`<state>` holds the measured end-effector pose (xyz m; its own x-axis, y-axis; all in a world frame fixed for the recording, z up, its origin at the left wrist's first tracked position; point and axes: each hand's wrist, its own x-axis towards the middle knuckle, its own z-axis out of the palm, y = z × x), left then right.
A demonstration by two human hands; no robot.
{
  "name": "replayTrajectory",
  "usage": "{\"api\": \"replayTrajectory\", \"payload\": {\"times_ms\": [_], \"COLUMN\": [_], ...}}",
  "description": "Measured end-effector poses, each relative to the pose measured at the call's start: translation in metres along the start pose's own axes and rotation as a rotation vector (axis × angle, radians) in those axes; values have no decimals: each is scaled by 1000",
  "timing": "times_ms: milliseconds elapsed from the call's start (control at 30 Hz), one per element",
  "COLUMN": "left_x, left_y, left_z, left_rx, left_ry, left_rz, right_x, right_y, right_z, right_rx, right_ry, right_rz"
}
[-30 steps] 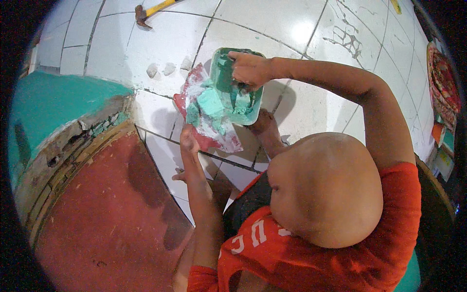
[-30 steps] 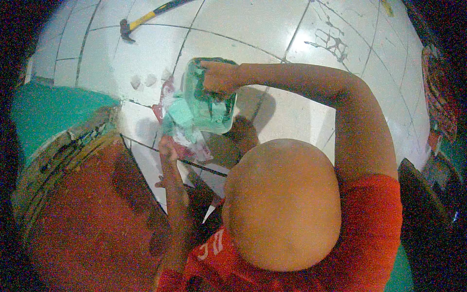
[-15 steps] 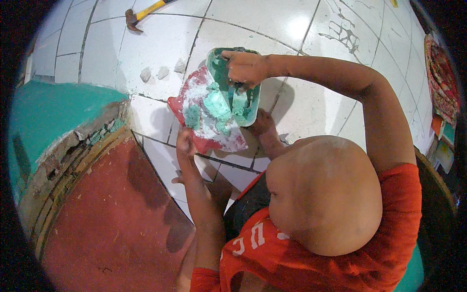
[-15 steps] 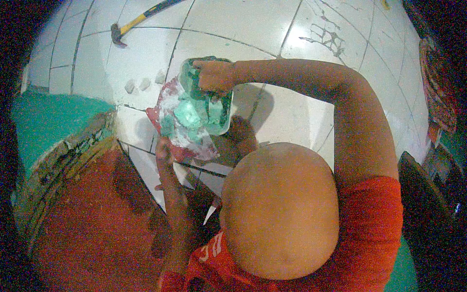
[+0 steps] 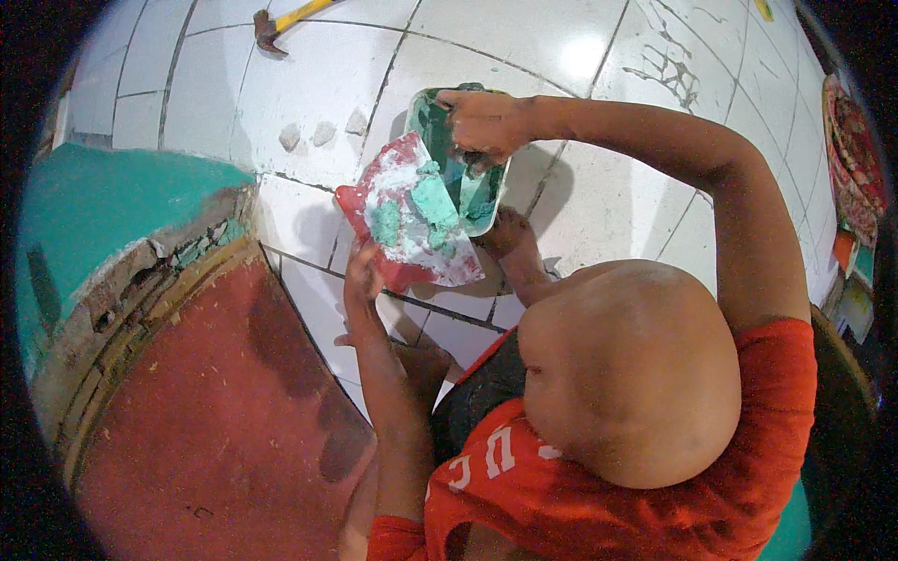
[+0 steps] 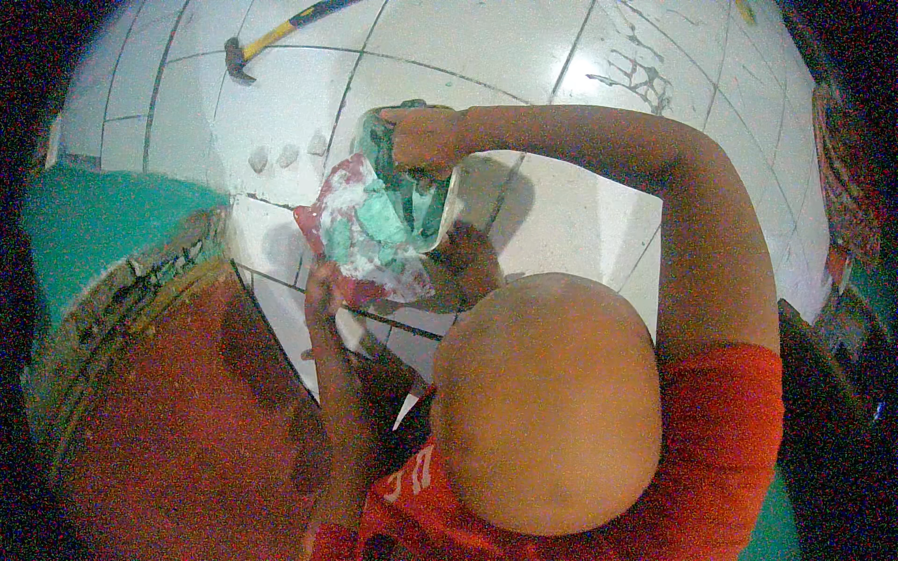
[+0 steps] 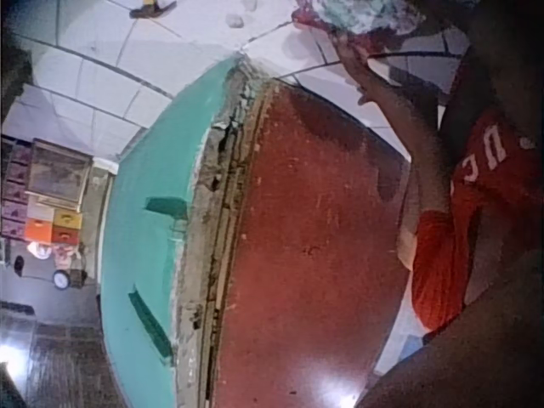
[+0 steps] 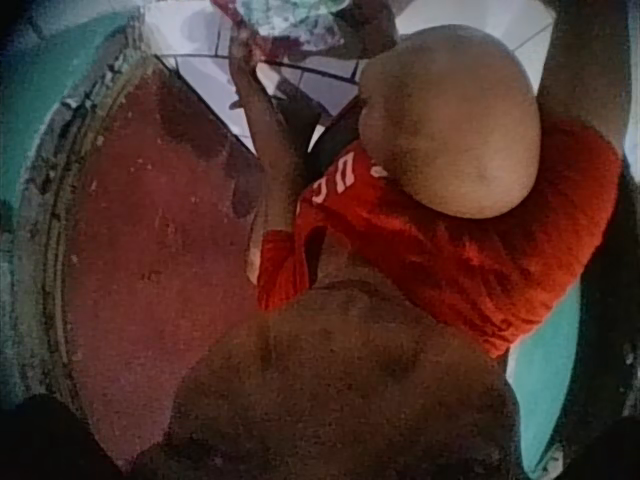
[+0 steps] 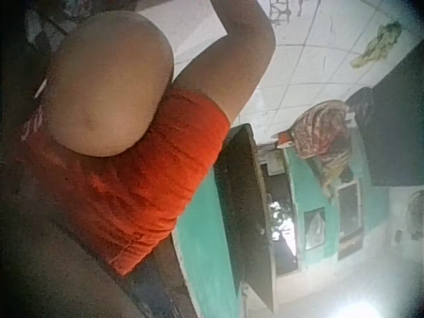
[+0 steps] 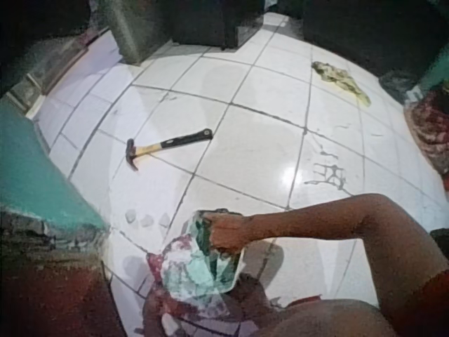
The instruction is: The person applies a green filler material to a damaged wall area using a putty knife and then scrapes a trowel to collect more filler from a container.
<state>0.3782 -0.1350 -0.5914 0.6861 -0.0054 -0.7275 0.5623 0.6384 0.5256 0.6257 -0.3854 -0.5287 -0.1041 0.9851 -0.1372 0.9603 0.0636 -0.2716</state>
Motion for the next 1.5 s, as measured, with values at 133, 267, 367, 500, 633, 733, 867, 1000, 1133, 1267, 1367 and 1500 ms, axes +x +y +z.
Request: {"api": "replayTrajectory", "payload": {"times_ms": [133, 267, 367, 500, 633, 733, 867, 1000, 1133, 1267, 1367, 1500], "left_x": [-11, -12, -15, -19, -12, -9, -6, -3, 5, 0, 4, -1], "left_y": [7, 0, -4, -1, -1, -3, -1, -12, -12, -1, -5, -8], "left_z": [37, 26, 9, -13, -23, -31, 10, -17, 9, 15, 18, 12], "left_rx": [-27, -29, -49, -59, -82, -269, -32, -48, -74, -51, -103, -50], "left_ry": [2, 46, 28, -185, -550, -572, -300, -125, -5, -103, -122, -54], "left_rz": [54, 69, 109, 229, 372, 208, 299, 291, 156, 116, 99, 73], "right_x": [-9, -9, -5, -12, -19, -19, -22, -14, -14, 0, -7, -23], "right_y": [-1, 0, 1, -6, -39, -48, -55, -44, -42, -42, -57, -59], "right_z": [-1, -4, -2, 27, 23, 11, 20, 22, 18, 9, 15, 14], "right_rx": [95, 47, -193, -268, -262, -47, -20, 5, 42, 96, 73, 34], "right_ry": [70, 84, -53, 804, 520, 271, 131, 269, 226, 68, 143, 203], "right_rz": [30, 77, 240, 248, 536, 756, 880, 739, 751, 687, 613, 715]}}
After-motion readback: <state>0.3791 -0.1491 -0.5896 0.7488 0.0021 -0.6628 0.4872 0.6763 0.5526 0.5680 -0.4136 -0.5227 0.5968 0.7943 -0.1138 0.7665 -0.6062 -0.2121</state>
